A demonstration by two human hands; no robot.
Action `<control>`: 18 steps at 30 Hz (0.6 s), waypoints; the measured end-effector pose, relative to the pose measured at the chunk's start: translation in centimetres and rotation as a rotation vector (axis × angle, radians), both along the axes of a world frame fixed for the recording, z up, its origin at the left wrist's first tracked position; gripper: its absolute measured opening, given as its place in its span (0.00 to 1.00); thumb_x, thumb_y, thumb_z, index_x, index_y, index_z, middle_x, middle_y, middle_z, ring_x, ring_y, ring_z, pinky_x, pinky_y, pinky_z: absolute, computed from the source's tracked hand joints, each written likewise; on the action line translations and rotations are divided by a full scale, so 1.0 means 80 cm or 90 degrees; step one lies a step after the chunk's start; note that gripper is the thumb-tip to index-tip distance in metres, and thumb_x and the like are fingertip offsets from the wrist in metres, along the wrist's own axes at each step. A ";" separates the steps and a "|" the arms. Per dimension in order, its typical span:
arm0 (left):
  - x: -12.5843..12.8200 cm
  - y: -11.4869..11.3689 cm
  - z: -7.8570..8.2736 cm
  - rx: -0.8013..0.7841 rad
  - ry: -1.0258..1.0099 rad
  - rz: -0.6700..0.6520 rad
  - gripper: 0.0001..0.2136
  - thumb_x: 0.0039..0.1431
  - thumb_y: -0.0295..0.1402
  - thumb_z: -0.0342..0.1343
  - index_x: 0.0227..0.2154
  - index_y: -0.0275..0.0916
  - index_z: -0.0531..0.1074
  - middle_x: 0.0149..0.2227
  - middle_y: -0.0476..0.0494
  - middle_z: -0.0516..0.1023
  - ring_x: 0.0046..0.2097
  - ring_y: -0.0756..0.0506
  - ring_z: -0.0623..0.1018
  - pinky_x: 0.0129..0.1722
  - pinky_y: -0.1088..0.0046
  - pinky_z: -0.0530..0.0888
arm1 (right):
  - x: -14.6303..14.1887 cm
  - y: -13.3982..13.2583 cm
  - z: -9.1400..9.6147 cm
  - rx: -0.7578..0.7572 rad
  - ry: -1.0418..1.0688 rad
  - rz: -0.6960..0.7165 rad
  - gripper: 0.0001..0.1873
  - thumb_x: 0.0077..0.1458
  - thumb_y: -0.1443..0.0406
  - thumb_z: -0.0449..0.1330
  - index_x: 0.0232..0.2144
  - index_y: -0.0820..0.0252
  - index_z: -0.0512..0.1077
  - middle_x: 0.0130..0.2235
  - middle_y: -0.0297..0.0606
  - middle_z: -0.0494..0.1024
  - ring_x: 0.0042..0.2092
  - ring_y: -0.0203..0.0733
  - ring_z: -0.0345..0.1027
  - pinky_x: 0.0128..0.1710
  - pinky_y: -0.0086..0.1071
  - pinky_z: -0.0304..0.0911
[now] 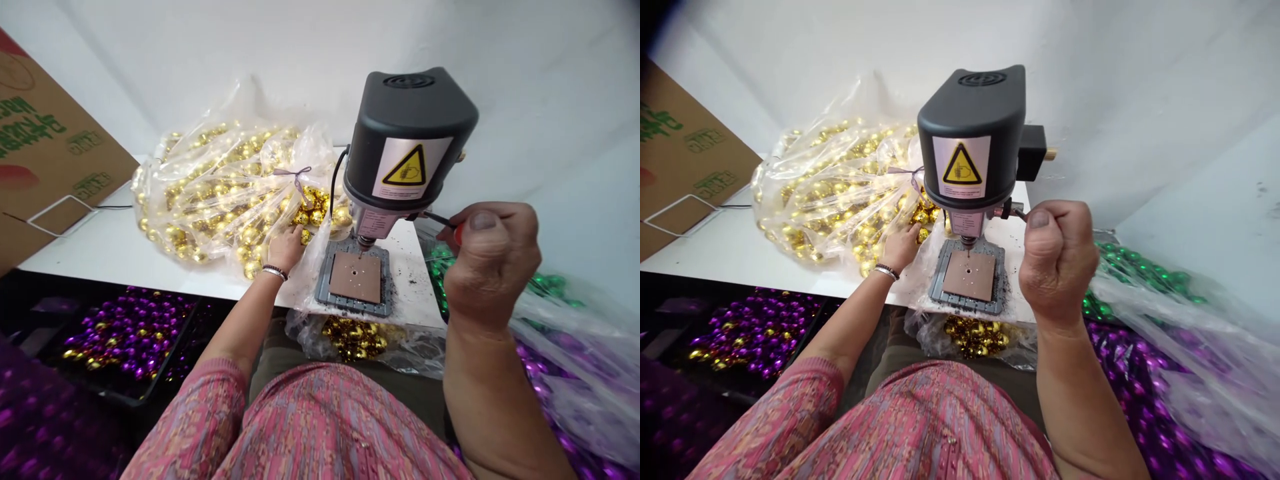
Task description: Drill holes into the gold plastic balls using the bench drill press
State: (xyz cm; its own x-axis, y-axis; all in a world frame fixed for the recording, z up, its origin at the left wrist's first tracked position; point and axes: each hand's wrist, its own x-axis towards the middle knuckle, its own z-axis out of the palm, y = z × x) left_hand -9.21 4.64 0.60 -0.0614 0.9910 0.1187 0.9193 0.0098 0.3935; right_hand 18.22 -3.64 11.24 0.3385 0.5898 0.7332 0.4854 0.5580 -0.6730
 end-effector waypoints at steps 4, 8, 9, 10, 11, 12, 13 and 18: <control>-0.002 -0.014 0.000 0.020 -0.152 0.048 0.16 0.52 0.30 0.62 0.46 0.38 0.76 0.40 0.36 0.79 0.44 0.35 0.78 0.43 0.62 0.71 | 0.002 -0.004 -0.002 -0.010 -0.020 -0.005 0.21 0.63 0.49 0.50 0.32 0.58 0.71 0.27 0.30 0.71 0.28 0.30 0.65 0.30 0.30 0.60; -0.016 -0.052 0.007 -0.006 -0.509 0.007 0.18 0.54 0.40 0.61 0.45 0.37 0.74 0.34 0.44 0.76 0.35 0.46 0.75 0.35 0.71 0.71 | 0.001 -0.004 -0.004 -0.012 -0.019 0.002 0.21 0.63 0.49 0.50 0.32 0.58 0.70 0.27 0.29 0.70 0.28 0.28 0.64 0.30 0.29 0.59; -0.018 -0.063 0.009 -0.022 -0.598 -0.033 0.19 0.54 0.41 0.61 0.47 0.37 0.73 0.36 0.45 0.77 0.35 0.48 0.75 0.35 0.72 0.71 | 0.000 -0.004 -0.004 -0.006 -0.016 -0.001 0.21 0.63 0.49 0.50 0.32 0.58 0.70 0.27 0.29 0.69 0.28 0.28 0.64 0.30 0.29 0.59; -0.018 -0.073 0.010 -0.040 -0.671 -0.077 0.20 0.54 0.42 0.61 0.48 0.38 0.72 0.37 0.45 0.77 0.35 0.49 0.75 0.35 0.73 0.71 | -0.001 -0.004 -0.004 -0.001 -0.015 -0.007 0.21 0.63 0.49 0.50 0.31 0.58 0.70 0.27 0.29 0.69 0.28 0.28 0.64 0.30 0.29 0.59; -0.016 -0.083 0.012 -0.057 -0.732 -0.116 0.22 0.53 0.42 0.62 0.49 0.38 0.72 0.38 0.45 0.77 0.34 0.49 0.75 0.34 0.73 0.72 | -0.002 -0.003 -0.002 0.001 -0.014 -0.014 0.21 0.63 0.49 0.50 0.31 0.58 0.70 0.27 0.29 0.69 0.28 0.29 0.64 0.31 0.29 0.59; -0.011 -0.091 0.013 -0.075 -0.778 -0.150 0.23 0.53 0.42 0.62 0.50 0.38 0.72 0.38 0.45 0.77 0.33 0.50 0.74 0.33 0.74 0.72 | -0.003 -0.002 0.001 -0.001 -0.015 -0.022 0.21 0.63 0.49 0.50 0.30 0.59 0.69 0.27 0.29 0.68 0.28 0.29 0.63 0.31 0.29 0.58; -0.005 -0.097 0.013 -0.095 -0.810 -0.177 0.24 0.52 0.42 0.63 0.50 0.38 0.72 0.38 0.45 0.77 0.32 0.50 0.74 0.32 0.74 0.71 | -0.004 -0.002 0.005 -0.005 -0.017 -0.032 0.21 0.63 0.50 0.50 0.29 0.59 0.69 0.26 0.29 0.68 0.28 0.29 0.63 0.31 0.29 0.57; 0.037 -0.102 0.011 -0.155 -0.730 -0.226 0.25 0.51 0.39 0.66 0.52 0.37 0.72 0.44 0.42 0.79 0.39 0.48 0.76 0.38 0.73 0.73 | -0.007 0.006 0.038 -0.047 -0.031 -0.053 0.21 0.62 0.51 0.50 0.24 0.58 0.61 0.21 0.25 0.60 0.25 0.27 0.55 0.29 0.28 0.53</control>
